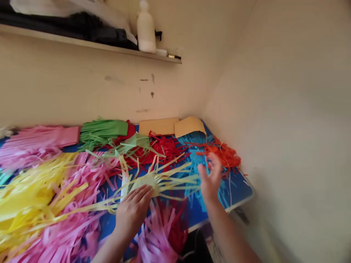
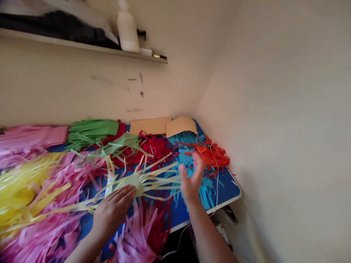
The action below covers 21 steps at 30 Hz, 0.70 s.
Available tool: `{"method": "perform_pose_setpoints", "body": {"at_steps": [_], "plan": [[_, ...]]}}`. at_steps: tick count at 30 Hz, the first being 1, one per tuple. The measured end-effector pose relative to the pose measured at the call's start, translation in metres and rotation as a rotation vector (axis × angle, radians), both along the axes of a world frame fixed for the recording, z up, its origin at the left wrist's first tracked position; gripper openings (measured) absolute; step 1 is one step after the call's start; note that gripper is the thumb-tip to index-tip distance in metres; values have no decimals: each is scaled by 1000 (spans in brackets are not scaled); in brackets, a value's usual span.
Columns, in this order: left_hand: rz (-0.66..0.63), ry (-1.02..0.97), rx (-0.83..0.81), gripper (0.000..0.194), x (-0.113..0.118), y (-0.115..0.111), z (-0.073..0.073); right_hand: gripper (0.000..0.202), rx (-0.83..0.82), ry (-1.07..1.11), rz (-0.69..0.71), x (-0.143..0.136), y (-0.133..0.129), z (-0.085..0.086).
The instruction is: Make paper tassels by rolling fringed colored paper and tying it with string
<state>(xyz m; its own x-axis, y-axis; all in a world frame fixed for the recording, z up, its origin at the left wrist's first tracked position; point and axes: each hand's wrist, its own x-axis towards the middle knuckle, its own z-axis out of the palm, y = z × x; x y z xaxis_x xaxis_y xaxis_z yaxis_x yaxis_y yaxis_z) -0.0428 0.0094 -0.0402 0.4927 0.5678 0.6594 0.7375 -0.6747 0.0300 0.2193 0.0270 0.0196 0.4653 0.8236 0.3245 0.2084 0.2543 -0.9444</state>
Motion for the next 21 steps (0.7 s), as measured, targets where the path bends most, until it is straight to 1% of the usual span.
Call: {"method": "perform_pose_setpoints", "body": {"at_steps": [1,3,4,5,7,8,10,12,14,16,18,21], "plan": [[2,-1,-23,26,3,0,-3,47,14,-155,138,-10,-10,-5],[8,-3,-78,27,9,-2,-6,50,39,-578,517,-38,-21,-22],[13,-1,-105,27,12,-3,-8,48,53,-750,640,-53,-22,-33],[26,2,-128,26,14,-5,-9,46,67,-880,708,-65,-20,-43],[79,11,-158,26,14,-7,-10,37,97,-982,704,-79,-11,-59],[116,15,-168,28,13,-7,-9,35,116,-999,680,-81,-5,-63],[205,24,-195,33,4,-4,-5,35,165,-1002,635,-76,6,-62],[296,29,-223,36,-9,-1,2,38,196,-977,601,-67,12,-51],[399,52,-257,35,-27,2,10,40,197,-959,599,-60,15,-39],[503,121,-289,33,-48,3,15,41,180,-952,615,-55,15,-32],[575,219,-303,30,-73,1,16,41,178,-945,621,-51,13,-35],[635,296,-224,26,-114,-3,8,43,214,-942,589,-46,9,-47]]}}
